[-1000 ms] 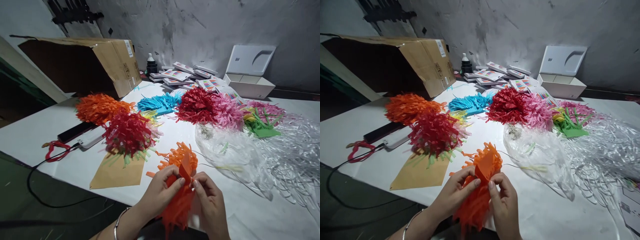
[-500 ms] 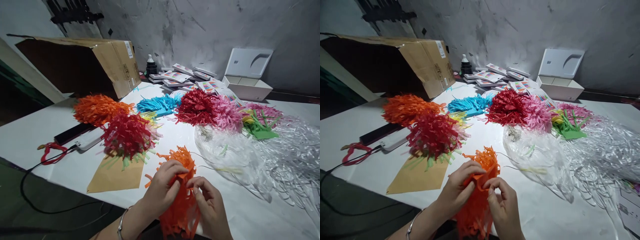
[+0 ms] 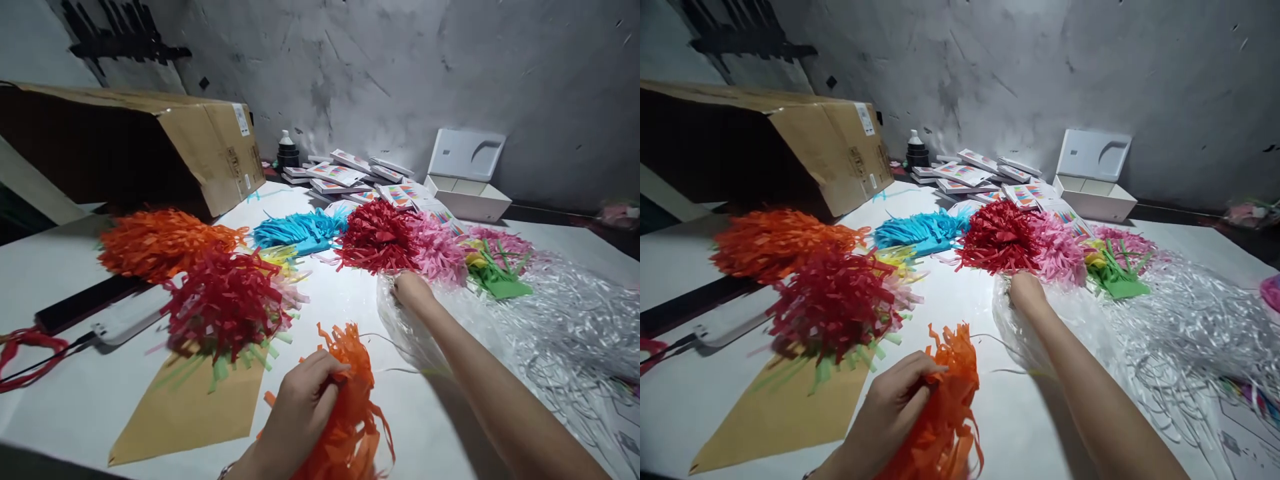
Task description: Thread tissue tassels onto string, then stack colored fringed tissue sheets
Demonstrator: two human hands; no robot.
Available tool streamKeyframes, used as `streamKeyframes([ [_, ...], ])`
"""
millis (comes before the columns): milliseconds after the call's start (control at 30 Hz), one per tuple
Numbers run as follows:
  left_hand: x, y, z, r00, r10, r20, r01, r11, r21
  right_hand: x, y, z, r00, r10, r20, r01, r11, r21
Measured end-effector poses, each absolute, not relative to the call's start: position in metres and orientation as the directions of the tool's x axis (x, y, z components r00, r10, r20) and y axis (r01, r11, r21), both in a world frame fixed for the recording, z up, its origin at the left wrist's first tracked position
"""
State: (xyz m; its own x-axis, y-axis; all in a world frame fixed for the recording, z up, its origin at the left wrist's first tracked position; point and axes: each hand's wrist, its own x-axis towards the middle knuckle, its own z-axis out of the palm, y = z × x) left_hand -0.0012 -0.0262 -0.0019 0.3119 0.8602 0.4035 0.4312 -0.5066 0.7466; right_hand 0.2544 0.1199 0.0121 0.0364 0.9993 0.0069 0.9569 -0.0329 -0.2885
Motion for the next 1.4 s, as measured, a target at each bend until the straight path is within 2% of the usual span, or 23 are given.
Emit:
streamKeyframes([
  [133,-0.005,-0.022,0.0,0.277,0.89,0.361,0.455,-0.453,0.767,0.252,0.137,-0.005,0.033,0.997,-0.076,0.982,-0.046,-0.182],
  [300,-0.005,-0.022,0.002,0.244,0.913,0.327,0.463,-0.406,0.788,0.261,0.122,0.013,-0.019,0.998,-0.059,0.987,0.01,-0.158],
  [400,-0.003,-0.025,0.003,0.237,0.918,0.319,0.469,-0.396,0.789,0.247,0.08,0.034,-0.124,0.992,0.029,0.973,0.127,-0.192],
  [500,0.0,-0.03,0.003,0.241,0.919,0.312,0.484,-0.393,0.782,0.219,0.015,0.043,-0.297,0.944,0.145,0.898,0.328,-0.292],
  [567,0.002,-0.033,0.005,0.249,0.917,0.311,0.488,-0.396,0.777,0.201,-0.025,0.041,-0.402,0.838,0.368,0.737,0.535,-0.413],
  [633,0.003,-0.036,0.008,0.285,0.908,0.308,0.477,-0.413,0.776,0.19,-0.051,0.036,-0.383,0.804,0.456,0.661,0.583,-0.473],
  [700,0.002,-0.039,0.013,0.347,0.892,0.291,0.446,-0.43,0.785,0.188,-0.063,0.033,-0.319,0.853,0.414,0.626,0.517,-0.584],
  [800,-0.002,-0.044,0.022,0.408,0.886,0.221,0.387,-0.387,0.837,0.193,-0.065,0.034,-0.246,0.942,0.229,0.508,0.326,-0.797],
  [867,-0.007,-0.047,0.027,0.429,0.887,0.169,0.336,-0.331,0.882,0.196,-0.065,0.036,-0.227,0.968,0.104,0.407,0.192,-0.893],
  [967,-0.013,-0.05,0.031,0.476,0.873,0.106,0.268,-0.258,0.928,0.197,-0.067,0.036,-0.235,0.971,-0.05,0.245,0.01,-0.969],
  [1067,-0.018,-0.05,0.034,0.511,0.854,0.097,0.216,-0.237,0.947,0.196,-0.07,0.033,-0.263,0.956,-0.13,0.08,-0.112,-0.99],
  [1133,-0.02,-0.05,0.036,0.544,0.829,0.13,0.196,-0.276,0.941,0.195,-0.073,0.032,-0.269,0.952,-0.149,0.018,-0.15,-0.989],
  [1233,-0.021,-0.048,0.039,0.548,0.807,0.221,0.19,-0.378,0.906,0.196,-0.077,0.031,-0.242,0.959,-0.145,0.046,-0.138,-0.989],
  [1300,-0.021,-0.046,0.041,0.494,0.82,0.29,0.15,-0.409,0.9,0.197,-0.079,0.03,-0.224,0.969,-0.106,0.107,-0.084,-0.991],
  [1400,-0.02,-0.041,0.042,0.337,0.884,0.323,0.01,-0.346,0.938,0.204,-0.079,0.027,-0.195,0.981,-0.023,0.215,0.02,-0.976],
])
